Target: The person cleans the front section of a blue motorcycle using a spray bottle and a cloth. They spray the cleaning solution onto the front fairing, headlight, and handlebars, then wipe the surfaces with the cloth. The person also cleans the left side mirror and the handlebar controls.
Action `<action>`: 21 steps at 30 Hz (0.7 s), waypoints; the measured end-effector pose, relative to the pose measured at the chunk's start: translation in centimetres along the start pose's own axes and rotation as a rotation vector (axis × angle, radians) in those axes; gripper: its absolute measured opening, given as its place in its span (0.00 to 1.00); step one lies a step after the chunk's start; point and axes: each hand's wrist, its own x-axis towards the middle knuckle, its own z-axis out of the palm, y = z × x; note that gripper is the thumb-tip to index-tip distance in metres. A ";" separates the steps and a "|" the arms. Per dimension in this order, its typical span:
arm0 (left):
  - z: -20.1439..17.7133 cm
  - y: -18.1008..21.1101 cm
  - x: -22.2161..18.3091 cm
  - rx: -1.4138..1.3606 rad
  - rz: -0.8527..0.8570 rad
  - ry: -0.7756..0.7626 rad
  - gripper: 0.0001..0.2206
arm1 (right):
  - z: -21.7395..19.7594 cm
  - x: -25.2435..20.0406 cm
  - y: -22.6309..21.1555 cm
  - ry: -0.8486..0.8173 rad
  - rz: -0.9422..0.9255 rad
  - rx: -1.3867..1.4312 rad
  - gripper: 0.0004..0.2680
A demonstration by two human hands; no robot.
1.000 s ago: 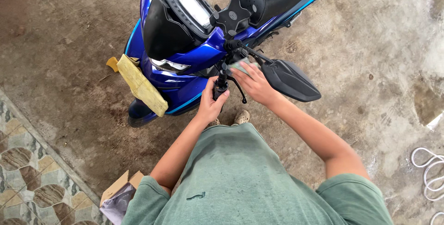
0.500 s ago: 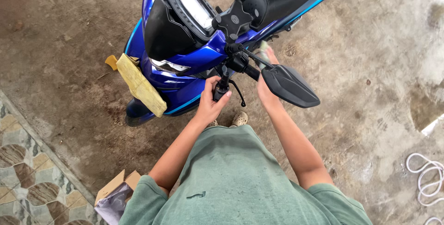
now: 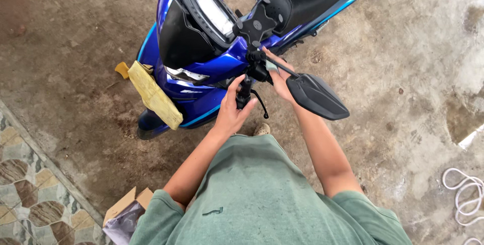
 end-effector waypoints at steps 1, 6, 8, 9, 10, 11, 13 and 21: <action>0.1 0.1 -0.2 -0.015 0.034 0.002 0.30 | 0.1 -0.2 -0.1 -0.021 0.025 -0.032 0.21; -0.7 0.1 0.4 -0.060 0.037 0.013 0.27 | 0.4 -2.8 -0.5 -0.014 -0.366 -0.231 0.26; -0.8 0.1 0.5 -0.062 0.020 0.003 0.28 | 1.0 -3.0 -0.5 0.018 -0.417 -0.279 0.25; -0.9 0.1 0.5 -0.064 0.011 -0.005 0.28 | 1.0 -2.7 -0.6 0.019 -0.371 -0.284 0.25; -0.9 0.1 0.4 -0.065 0.027 -0.012 0.28 | 0.9 -1.9 -0.6 0.018 -0.323 -0.287 0.24; -0.9 0.1 0.3 -0.065 0.044 -0.020 0.28 | 0.8 -1.0 -0.7 0.016 -0.276 -0.291 0.24; -0.9 0.1 0.2 -0.062 0.059 -0.031 0.27 | 0.2 1.2 -1.1 0.017 -0.088 -0.069 0.20; -1.1 0.6 0.1 -0.093 -0.188 -0.097 0.29 | -0.6 -1.8 0.0 0.084 0.022 -0.172 0.16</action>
